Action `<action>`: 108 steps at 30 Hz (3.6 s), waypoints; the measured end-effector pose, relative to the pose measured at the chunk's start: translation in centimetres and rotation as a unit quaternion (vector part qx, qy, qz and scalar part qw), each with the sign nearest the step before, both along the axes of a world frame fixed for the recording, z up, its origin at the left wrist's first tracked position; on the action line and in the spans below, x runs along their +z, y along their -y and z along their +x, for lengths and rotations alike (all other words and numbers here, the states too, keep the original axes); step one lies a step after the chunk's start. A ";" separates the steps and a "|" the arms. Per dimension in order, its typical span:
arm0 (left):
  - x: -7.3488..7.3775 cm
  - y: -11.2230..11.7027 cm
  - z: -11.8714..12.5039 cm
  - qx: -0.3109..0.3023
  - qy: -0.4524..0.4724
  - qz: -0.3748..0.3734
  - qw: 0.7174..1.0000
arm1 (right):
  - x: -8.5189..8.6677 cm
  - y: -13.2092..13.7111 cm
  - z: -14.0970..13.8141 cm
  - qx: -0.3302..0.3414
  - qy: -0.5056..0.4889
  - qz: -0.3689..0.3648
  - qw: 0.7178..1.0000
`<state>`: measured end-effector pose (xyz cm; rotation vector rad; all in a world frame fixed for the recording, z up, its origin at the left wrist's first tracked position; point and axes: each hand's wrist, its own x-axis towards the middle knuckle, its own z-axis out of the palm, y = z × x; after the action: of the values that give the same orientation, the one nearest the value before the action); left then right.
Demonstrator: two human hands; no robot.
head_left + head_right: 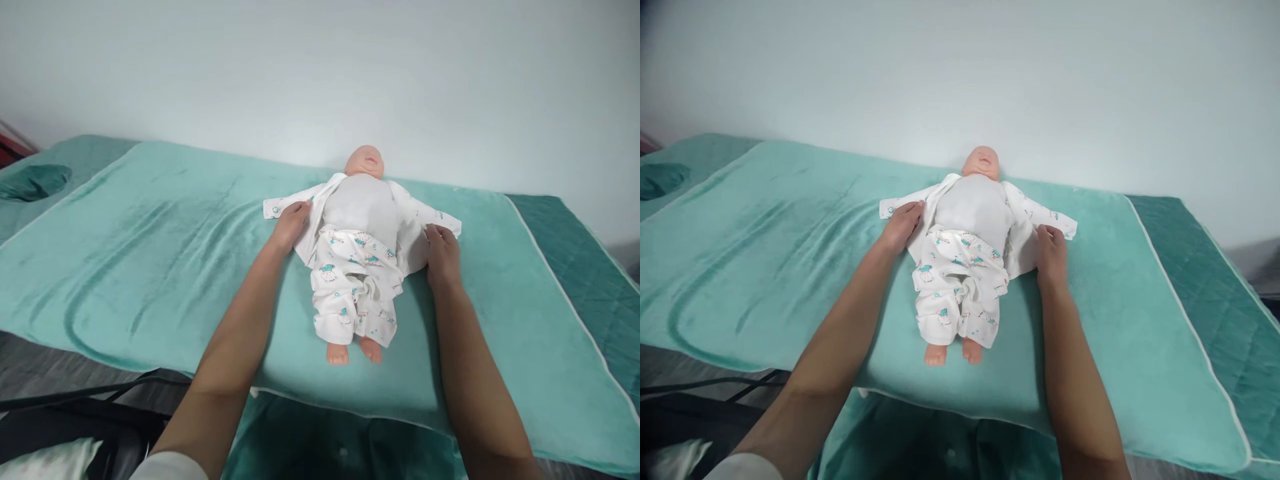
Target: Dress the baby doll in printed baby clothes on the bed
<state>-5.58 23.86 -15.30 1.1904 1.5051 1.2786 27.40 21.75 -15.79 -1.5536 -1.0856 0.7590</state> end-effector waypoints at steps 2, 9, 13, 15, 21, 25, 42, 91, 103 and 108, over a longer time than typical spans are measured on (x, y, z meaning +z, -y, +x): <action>0.4 -0.3 -0.7 -0.078 0.067 -0.038 0.994 | 0.5 -0.8 -0.1 0.005 -0.024 -0.032 0.999; 0.5 -1.0 -1.6 -0.156 0.240 -0.007 0.958 | 2.6 -1.8 -1.1 0.150 -0.155 -0.095 0.972; 0.9 -0.9 -1.9 -0.133 0.288 0.012 0.948 | 3.0 -1.7 -1.0 0.159 -0.186 -0.089 0.965; 1.3 -0.6 -2.3 -0.100 0.283 -0.005 0.954 | 3.1 -1.7 -0.6 0.154 -0.212 -0.065 0.963; 2.6 0.7 -4.2 0.015 0.144 -0.085 0.986 | 3.0 -1.9 2.1 0.049 -0.151 -0.045 0.986; 2.2 1.4 -5.1 0.064 -0.169 -0.112 0.977 | 2.6 -1.6 4.2 -0.053 0.115 -0.107 0.986; 3.3 4.7 2.6 -0.181 -0.179 0.220 0.942 | 4.0 3.6 -3.6 0.315 0.201 0.200 0.906; 1.6 -2.2 3.2 -0.066 -0.065 0.101 0.991 | 3.9 -6.5 -4.6 0.273 -0.076 -0.011 0.959; 1.4 -0.1 2.0 -0.136 -0.078 0.082 0.984 | 5.5 -3.2 -1.3 0.334 0.087 -0.082 0.935; 1.8 0.4 1.5 -0.158 -0.002 0.027 0.987 | 5.2 -2.8 -1.0 0.374 0.053 -0.122 0.918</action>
<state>-4.03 23.43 -13.50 1.4024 1.2306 1.1076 26.37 24.53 -10.55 -1.3733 -1.7556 1.3743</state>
